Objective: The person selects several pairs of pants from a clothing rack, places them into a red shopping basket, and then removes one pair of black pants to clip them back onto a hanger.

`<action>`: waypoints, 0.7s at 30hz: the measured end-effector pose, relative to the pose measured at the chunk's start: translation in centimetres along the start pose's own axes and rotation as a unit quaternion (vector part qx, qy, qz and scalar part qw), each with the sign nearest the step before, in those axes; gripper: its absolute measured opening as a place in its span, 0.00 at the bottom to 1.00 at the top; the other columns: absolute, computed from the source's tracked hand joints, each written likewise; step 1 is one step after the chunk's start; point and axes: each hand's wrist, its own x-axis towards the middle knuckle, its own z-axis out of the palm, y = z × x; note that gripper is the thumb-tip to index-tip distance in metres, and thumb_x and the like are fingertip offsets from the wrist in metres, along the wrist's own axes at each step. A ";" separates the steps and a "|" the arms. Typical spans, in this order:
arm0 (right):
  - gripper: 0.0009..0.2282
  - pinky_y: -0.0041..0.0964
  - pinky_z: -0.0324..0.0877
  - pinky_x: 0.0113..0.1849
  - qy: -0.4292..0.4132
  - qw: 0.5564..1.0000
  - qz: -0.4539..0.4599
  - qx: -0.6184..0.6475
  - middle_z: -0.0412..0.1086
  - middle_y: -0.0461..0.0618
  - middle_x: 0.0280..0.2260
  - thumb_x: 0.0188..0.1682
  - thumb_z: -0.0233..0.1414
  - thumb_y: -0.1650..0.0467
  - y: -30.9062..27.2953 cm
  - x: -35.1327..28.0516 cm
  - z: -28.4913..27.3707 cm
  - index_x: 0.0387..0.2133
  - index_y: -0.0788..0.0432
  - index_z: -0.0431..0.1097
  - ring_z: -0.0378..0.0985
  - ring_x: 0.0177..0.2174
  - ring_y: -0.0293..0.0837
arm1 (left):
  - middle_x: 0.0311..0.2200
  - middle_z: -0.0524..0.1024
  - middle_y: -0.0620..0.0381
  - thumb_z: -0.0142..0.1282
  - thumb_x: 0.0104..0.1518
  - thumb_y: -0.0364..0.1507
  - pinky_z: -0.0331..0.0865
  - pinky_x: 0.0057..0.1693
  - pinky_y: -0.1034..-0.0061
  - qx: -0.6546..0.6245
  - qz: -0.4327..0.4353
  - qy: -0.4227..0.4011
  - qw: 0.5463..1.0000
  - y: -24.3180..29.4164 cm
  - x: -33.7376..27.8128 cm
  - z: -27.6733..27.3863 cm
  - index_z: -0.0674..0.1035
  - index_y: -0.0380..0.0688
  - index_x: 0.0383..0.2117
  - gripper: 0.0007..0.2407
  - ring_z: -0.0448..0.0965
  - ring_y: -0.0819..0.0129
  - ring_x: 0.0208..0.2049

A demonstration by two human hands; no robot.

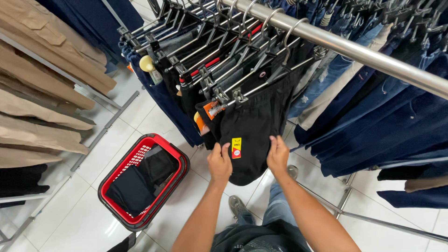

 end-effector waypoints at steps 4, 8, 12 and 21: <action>0.21 0.35 0.65 0.33 -0.060 0.992 0.076 0.078 0.65 0.43 0.18 0.66 0.51 0.62 0.9 0.7 -1.0 0.21 0.53 0.66 0.66 0.25 0.39 | 0.18 0.77 0.48 0.58 0.69 0.39 0.73 0.33 0.70 -0.023 -0.026 -0.066 0.997 0.7 -0.2 -0.8 0.75 0.46 0.24 0.16 0.82 0.54 0.23; 0.28 0.54 0.68 0.48 -0.141 0.943 0.204 0.222 0.75 0.59 0.33 0.68 0.44 0.51 4.3 -2.2 -0.4 0.33 0.63 0.76 0.72 0.38 0.50 | 0.45 0.86 0.44 0.56 0.70 0.37 0.76 0.56 0.60 -0.145 -0.143 -0.184 0.962 -0.9 -0.5 -1.4 0.82 0.41 0.50 0.14 0.84 0.56 0.52; 0.09 0.37 0.73 0.41 -0.173 0.928 0.229 0.237 0.69 0.43 0.25 0.62 0.56 0.66 6.1 -3.5 -1.1 0.35 0.60 0.77 0.74 0.31 0.39 | 0.39 0.80 0.45 0.61 0.66 0.42 0.72 0.53 0.60 -0.111 -0.192 -0.331 0.917 -3.8 -1.6 -1.0 0.80 0.41 0.43 0.15 0.78 0.54 0.45; 0.13 0.43 0.71 0.45 -0.087 0.974 0.190 0.083 0.77 0.49 0.32 0.65 0.51 0.61 4.9 -4.2 -1.8 0.38 0.54 0.79 0.74 0.36 0.41 | 0.26 0.79 0.53 0.45 0.76 0.36 0.72 0.48 0.69 -0.108 -0.221 -0.076 0.966 -2.7 -6.2 1.9 0.78 0.46 0.33 0.14 0.77 0.67 0.34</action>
